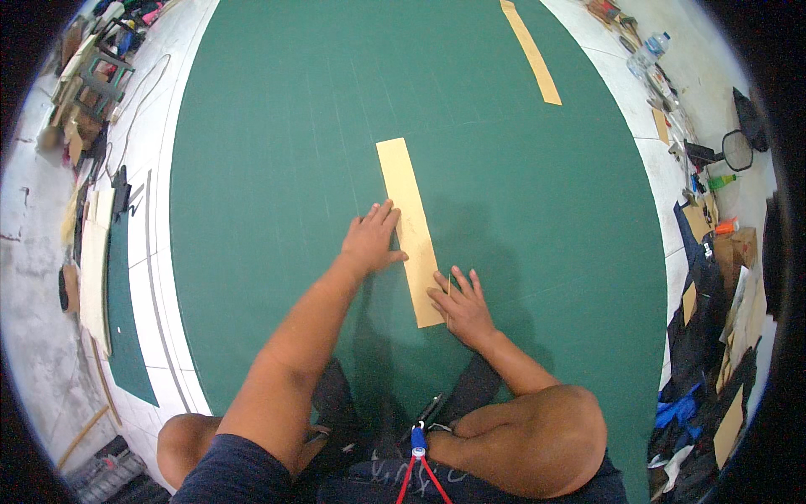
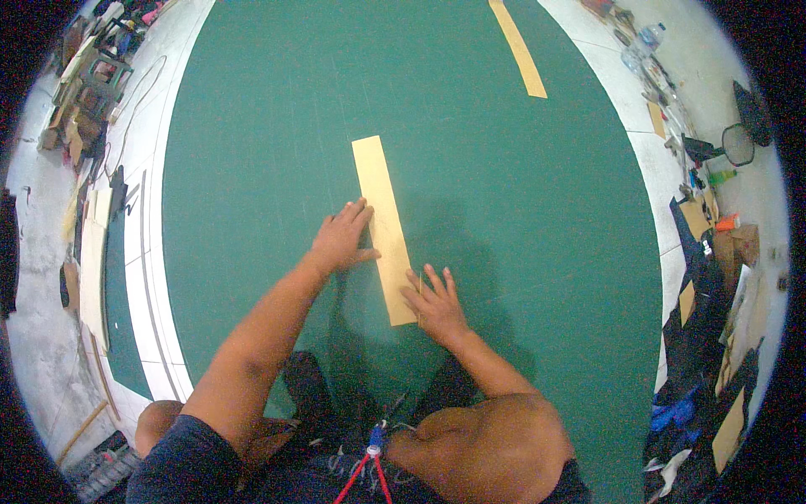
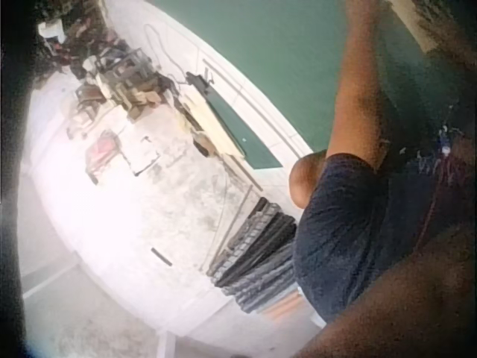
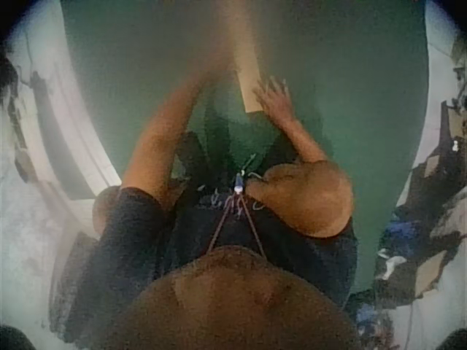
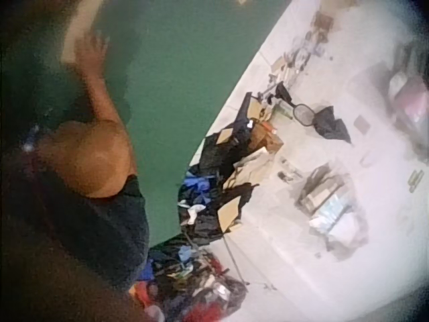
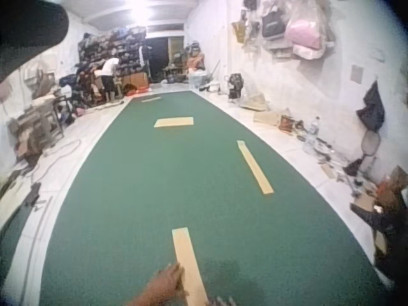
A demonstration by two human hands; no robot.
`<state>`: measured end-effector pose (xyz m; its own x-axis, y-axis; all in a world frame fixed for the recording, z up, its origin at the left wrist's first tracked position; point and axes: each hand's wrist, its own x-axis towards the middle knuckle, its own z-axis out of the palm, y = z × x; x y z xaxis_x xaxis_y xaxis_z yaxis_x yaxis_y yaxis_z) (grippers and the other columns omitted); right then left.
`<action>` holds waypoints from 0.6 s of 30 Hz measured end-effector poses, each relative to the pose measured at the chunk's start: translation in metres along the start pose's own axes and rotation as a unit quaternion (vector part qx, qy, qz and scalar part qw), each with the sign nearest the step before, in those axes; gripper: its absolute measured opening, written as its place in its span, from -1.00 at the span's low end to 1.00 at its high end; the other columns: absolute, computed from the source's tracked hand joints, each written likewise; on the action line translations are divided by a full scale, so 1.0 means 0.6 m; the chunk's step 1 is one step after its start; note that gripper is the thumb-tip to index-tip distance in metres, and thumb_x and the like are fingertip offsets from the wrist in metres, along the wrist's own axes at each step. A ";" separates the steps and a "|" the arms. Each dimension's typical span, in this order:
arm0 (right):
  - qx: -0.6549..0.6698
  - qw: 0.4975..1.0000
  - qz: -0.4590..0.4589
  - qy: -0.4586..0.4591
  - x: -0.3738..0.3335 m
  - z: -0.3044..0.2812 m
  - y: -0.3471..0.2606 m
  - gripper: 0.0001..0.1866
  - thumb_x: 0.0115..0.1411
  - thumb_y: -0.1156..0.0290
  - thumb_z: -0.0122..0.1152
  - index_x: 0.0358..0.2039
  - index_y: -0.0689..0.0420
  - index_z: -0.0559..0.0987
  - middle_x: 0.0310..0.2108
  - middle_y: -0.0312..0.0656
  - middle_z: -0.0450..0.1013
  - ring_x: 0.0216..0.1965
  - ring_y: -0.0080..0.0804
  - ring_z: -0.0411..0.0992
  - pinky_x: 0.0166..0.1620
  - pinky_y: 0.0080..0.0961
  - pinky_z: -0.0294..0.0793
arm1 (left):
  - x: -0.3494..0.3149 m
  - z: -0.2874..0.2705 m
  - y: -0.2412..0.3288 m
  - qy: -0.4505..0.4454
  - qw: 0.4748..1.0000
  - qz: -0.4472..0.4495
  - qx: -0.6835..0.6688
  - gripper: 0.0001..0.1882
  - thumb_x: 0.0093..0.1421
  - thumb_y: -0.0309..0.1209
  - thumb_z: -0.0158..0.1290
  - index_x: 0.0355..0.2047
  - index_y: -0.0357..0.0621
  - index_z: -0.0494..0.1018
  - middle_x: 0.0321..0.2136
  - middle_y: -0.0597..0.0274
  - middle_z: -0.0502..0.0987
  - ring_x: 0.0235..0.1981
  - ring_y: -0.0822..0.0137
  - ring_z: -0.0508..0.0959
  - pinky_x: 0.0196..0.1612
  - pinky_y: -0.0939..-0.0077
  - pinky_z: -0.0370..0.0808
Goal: The person sits on a green floor and uses a pencil and a rectangular wooden strip to mark lines on the surface. They repeatedly position the strip, draw along its edge, and reposition it to create multiple parallel lines.
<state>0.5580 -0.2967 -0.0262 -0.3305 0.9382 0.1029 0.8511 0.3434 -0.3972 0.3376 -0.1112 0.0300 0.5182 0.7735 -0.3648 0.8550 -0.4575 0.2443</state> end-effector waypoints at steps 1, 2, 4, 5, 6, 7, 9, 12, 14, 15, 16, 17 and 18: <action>-0.002 1.000 0.003 -0.001 0.002 0.001 0.000 -0.65 0.31 0.26 0.23 0.10 -0.13 0.60 0.38 -0.25 0.32 0.44 0.03 0.14 0.44 0.28 -0.02 | 0.000 -0.001 -0.002 0.006 1.000 -0.001 -0.008 0.02 0.06 0.06 0.36 0.41 -0.06 0.15 0.48 0.03 0.06 0.49 0.03 0.11 0.41 -0.11 0.20; -0.005 1.000 0.006 -0.003 0.004 0.001 0.000 -0.64 0.31 0.26 0.23 0.11 -0.13 0.60 0.38 -0.25 0.32 0.44 0.04 0.13 0.44 0.28 -0.03 | 0.001 -0.003 -0.003 0.012 1.000 -0.002 -0.015 0.00 0.07 0.05 0.36 0.41 -0.06 0.17 0.47 0.02 0.08 0.48 0.02 0.12 0.40 -0.11 0.21; -0.003 1.000 0.010 -0.006 0.005 0.002 0.001 -0.62 0.31 0.27 0.22 0.14 -0.14 0.58 0.39 -0.24 0.31 0.44 0.06 0.13 0.44 0.28 -0.05 | 0.010 -0.008 -0.003 0.003 1.000 -0.014 -0.027 -0.02 0.05 0.03 0.38 0.39 -0.06 0.21 0.46 0.01 0.11 0.47 0.01 0.15 0.40 -0.07 0.23; 0.001 1.000 0.011 -0.008 0.005 0.002 0.003 -0.62 0.31 0.28 0.22 0.15 -0.14 0.58 0.39 -0.24 0.30 0.44 0.07 0.13 0.44 0.28 -0.05 | 0.017 -0.012 -0.004 -0.002 0.999 -0.019 -0.033 -0.04 0.05 0.02 0.38 0.38 -0.06 0.23 0.45 0.01 0.12 0.46 0.00 0.16 0.39 -0.05 0.24; 0.004 1.000 0.013 -0.010 0.004 0.001 0.004 -0.61 0.31 0.28 0.22 0.16 -0.15 0.57 0.39 -0.23 0.30 0.44 0.08 0.13 0.45 0.28 -0.06 | 0.028 -0.018 -0.009 -0.008 0.999 -0.029 -0.045 -0.04 0.05 0.01 0.39 0.38 -0.05 0.24 0.44 0.00 0.13 0.46 -0.01 0.18 0.39 -0.02 0.26; 0.002 1.000 0.015 -0.015 0.004 -0.001 0.004 -0.60 0.31 0.28 0.22 0.16 -0.15 0.56 0.39 -0.23 0.30 0.44 0.08 0.13 0.45 0.28 -0.06 | 0.043 -0.025 -0.017 -0.013 0.997 -0.039 -0.058 -0.04 0.05 0.01 0.39 0.38 -0.05 0.24 0.43 0.00 0.15 0.45 -0.03 0.19 0.39 0.00 0.27; -0.002 1.000 0.016 -0.021 0.008 -0.003 0.003 -0.60 0.31 0.28 0.22 0.17 -0.16 0.56 0.39 -0.23 0.30 0.44 0.08 0.13 0.45 0.27 -0.05 | 0.069 -0.035 -0.039 0.020 0.998 -0.043 -0.052 -0.02 0.04 0.00 0.40 0.39 -0.04 0.23 0.44 -0.01 0.14 0.45 -0.05 0.19 0.39 0.03 0.29; 0.023 0.999 0.017 -0.018 0.011 -0.002 0.003 -0.60 0.32 0.27 0.21 0.17 -0.16 0.56 0.39 -0.24 0.30 0.44 0.06 0.13 0.45 0.26 -0.06 | 0.100 -0.037 -0.082 0.091 0.996 -0.019 -0.012 0.06 0.01 0.03 0.41 0.43 -0.04 0.16 0.47 -0.01 0.09 0.46 -0.09 0.15 0.40 0.04 0.29; 0.024 1.000 0.016 -0.006 0.011 -0.005 0.003 -0.63 0.31 0.24 0.25 0.13 -0.15 0.58 0.36 -0.24 0.33 0.42 0.01 0.16 0.45 0.21 -0.02 | 0.117 -0.044 -0.095 0.084 0.996 0.010 -0.013 0.13 -0.02 0.06 0.43 0.44 -0.06 0.12 0.50 0.01 0.03 0.48 -0.14 0.10 0.42 0.01 0.26; 0.025 1.000 0.015 0.001 0.013 -0.006 0.002 -0.65 0.31 0.23 0.26 0.10 -0.15 0.59 0.35 -0.24 0.35 0.42 -0.01 0.17 0.44 0.18 -0.01 | 0.120 -0.044 -0.099 0.057 0.998 0.002 0.001 0.15 -0.04 0.08 0.43 0.45 -0.06 0.10 0.50 0.01 0.01 0.48 -0.14 0.10 0.41 0.01 0.28; 0.020 1.000 0.020 -0.008 0.012 -0.007 0.004 -0.65 0.30 0.24 0.27 0.10 -0.14 0.59 0.34 -0.24 0.35 0.41 -0.01 0.17 0.44 0.18 -0.01 | 0.124 -0.054 -0.096 0.029 0.999 -0.003 0.015 0.18 -0.05 0.10 0.44 0.45 -0.07 0.08 0.51 0.02 -0.01 0.48 -0.13 0.10 0.40 0.00 0.30; 0.016 0.999 0.024 -0.016 0.009 -0.008 0.003 -0.65 0.29 0.25 0.28 0.10 -0.14 0.60 0.34 -0.25 0.36 0.41 -0.01 0.18 0.44 0.18 0.00 | 0.128 -0.063 -0.093 0.001 1.000 -0.008 0.030 0.21 -0.07 0.12 0.44 0.46 -0.07 0.06 0.51 0.03 -0.02 0.48 -0.13 0.10 0.40 0.00 0.31; 0.013 0.999 0.028 -0.024 0.008 -0.008 0.004 -0.65 0.29 0.26 0.29 0.09 -0.14 0.60 0.34 -0.25 0.36 0.41 -0.01 0.18 0.44 0.18 0.00 | 0.134 -0.069 -0.092 -0.001 1.000 -0.010 0.029 0.22 -0.08 0.13 0.44 0.46 -0.07 0.06 0.51 0.03 -0.02 0.48 -0.12 0.11 0.39 -0.01 0.33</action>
<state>0.5602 -0.2910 -0.0224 -0.3022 0.9526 0.0352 0.8583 0.2880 -0.4247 0.3309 -0.0057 0.0246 0.5014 0.7815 -0.3714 0.8647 -0.4669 0.1851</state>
